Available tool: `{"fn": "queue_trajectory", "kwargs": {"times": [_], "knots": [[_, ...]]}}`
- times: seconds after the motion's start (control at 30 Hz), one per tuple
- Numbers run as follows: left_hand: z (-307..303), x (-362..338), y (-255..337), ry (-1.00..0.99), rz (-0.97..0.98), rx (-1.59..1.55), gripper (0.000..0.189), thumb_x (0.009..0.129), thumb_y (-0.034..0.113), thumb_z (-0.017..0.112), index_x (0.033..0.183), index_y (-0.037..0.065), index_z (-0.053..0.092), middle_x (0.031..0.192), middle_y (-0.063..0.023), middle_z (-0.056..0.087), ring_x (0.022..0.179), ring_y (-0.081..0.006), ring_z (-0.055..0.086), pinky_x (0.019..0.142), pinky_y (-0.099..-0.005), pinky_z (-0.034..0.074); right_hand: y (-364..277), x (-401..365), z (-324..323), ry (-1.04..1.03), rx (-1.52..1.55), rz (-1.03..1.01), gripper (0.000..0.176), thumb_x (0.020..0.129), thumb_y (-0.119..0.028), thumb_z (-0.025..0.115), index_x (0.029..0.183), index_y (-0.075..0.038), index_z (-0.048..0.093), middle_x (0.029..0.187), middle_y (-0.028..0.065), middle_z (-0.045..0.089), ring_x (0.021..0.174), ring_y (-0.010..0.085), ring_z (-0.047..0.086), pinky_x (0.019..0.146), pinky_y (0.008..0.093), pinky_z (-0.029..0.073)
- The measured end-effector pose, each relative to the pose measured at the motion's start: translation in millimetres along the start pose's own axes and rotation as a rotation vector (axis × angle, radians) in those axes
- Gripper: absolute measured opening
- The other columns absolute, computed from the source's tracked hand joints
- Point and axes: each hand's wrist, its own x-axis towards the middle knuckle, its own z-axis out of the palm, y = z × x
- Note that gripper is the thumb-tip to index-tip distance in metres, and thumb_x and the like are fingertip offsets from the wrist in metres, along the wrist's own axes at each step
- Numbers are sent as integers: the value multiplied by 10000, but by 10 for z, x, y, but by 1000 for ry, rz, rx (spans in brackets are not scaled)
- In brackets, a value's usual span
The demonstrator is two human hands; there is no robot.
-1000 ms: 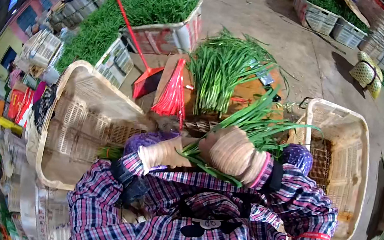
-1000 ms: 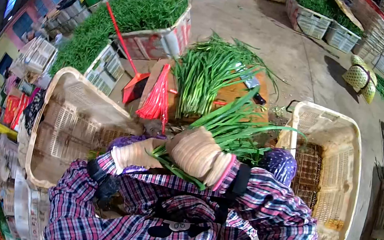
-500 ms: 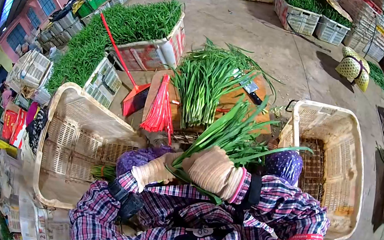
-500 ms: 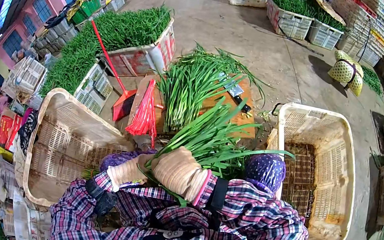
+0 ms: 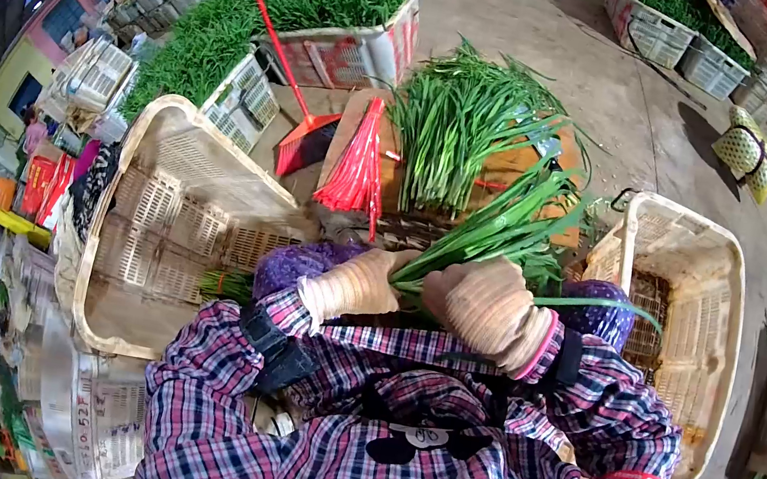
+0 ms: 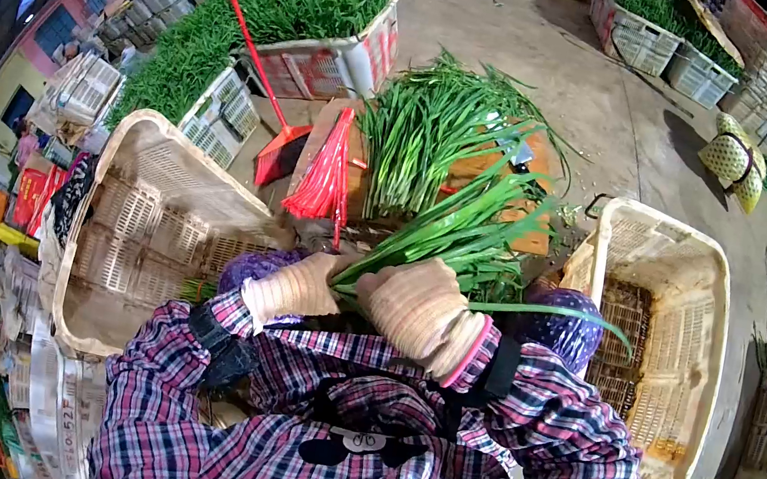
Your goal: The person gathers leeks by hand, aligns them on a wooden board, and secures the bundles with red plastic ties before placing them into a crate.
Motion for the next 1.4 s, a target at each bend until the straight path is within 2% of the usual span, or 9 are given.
{"fn": "queue_trajectory", "kwargs": {"times": [0.1,0.23,0.43,0.63,0.67,0.73,0.83,0.9,1.4], "knots": [[-25,-72,117,-31,-107,-40,501,741,277,657,1178,87,504,973,-201,635,949,-358,595,790,-385,474,-11,42,-277,-301,20,218,182,758,-208,565,853,-73,642,724,57,646,660,257,657,525,420,511],[-136,-187,152,-68,-170,185,542,755,262,638,1242,88,477,965,-208,637,916,-348,614,787,-377,485,488,-100,-493,64,-161,-273,107,755,-193,558,780,-101,607,631,69,592,551,232,600,423,408,440],[-231,-534,-72,16,-169,186,529,786,269,618,1254,85,452,934,-228,630,875,-387,604,739,-432,490,916,249,-1573,145,-842,-181,204,772,-211,640,971,-189,606,826,9,581,752,191,595,602,321,506],[-252,-851,-281,148,-156,135,605,758,209,670,1307,129,427,945,-183,641,857,-357,627,728,-412,500,2132,1694,-2016,413,-485,-416,210,856,-128,505,1037,-89,606,966,124,634,892,281,620,762,391,509],[-265,-895,-248,165,-70,3,524,763,129,695,1243,66,492,1024,-147,645,895,-243,637,755,-347,498,2314,1822,-2066,142,-964,-268,581,765,-284,614,1312,-169,456,1439,112,307,1303,325,280,1055,515,247],[-205,-1004,-214,180,-185,-54,521,756,113,703,1234,59,505,973,-141,654,846,-183,628,743,-321,494,2435,1998,-1851,149,-1154,126,325,848,-208,471,1142,-111,569,1276,112,476,1151,309,445,947,510,366],[-58,-1220,-281,232,-207,-243,538,763,115,697,1252,42,486,937,-120,666,828,-153,616,747,-307,488,2527,2055,-1818,164,-145,584,452,883,-217,468,1327,-136,439,1347,170,431,1256,369,388,973,537,364],[-67,-1280,-251,157,-361,-428,546,763,116,699,1257,25,484,1007,-78,661,901,-117,579,819,-292,463,3078,1956,-1385,515,-582,307,184,833,-131,525,998,-118,606,951,112,614,887,343,588,761,424,486],[-42,-1380,-245,129,-323,-323,461,780,169,704,1178,10,535,1005,-83,655,878,-122,581,786,-277,472,2089,-130,345,404,1151,563,233,838,-47,654,1068,-15,642,996,18,652,918,95,582,804,221,474]]}}
